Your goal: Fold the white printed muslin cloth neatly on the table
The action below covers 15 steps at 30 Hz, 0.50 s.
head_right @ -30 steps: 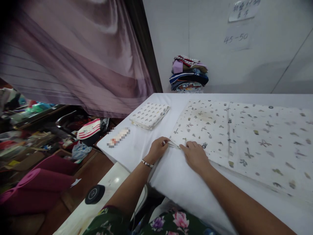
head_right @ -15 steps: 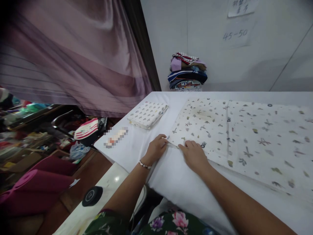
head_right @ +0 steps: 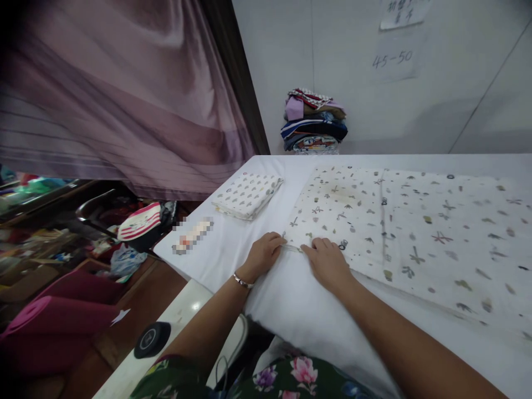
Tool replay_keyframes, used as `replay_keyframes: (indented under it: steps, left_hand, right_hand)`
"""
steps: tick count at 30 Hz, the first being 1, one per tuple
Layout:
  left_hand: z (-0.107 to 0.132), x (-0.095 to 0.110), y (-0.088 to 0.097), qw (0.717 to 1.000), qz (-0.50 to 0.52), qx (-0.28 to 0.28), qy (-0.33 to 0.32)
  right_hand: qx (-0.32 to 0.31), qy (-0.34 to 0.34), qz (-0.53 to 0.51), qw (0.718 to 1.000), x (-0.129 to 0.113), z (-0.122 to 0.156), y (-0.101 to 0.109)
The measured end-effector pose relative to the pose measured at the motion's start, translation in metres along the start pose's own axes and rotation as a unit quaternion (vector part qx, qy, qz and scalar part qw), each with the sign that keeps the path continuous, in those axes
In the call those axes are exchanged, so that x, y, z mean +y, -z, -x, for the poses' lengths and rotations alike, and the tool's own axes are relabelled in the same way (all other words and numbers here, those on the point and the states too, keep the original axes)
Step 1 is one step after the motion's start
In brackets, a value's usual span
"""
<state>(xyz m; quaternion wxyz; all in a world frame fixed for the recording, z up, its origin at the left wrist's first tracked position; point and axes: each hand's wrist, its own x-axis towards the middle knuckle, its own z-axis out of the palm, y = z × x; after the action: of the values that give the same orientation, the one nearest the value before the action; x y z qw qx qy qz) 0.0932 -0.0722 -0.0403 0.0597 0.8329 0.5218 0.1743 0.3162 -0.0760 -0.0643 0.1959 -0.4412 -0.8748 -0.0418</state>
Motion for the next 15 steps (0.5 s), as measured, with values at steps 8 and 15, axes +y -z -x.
replay_keyframes:
  steps: [8,15]
  left_hand:
    - [-0.002,0.006,0.007,0.996,-0.049,-0.016,-0.067]
    - [-0.018,0.005,0.009,0.976,-0.131,-0.071,-0.158]
  right_hand:
    - [-0.003,-0.006,0.000,1.000,-0.001,0.000,-0.001]
    - [-0.012,-0.008,0.005,1.000,-0.001,-0.001,0.001]
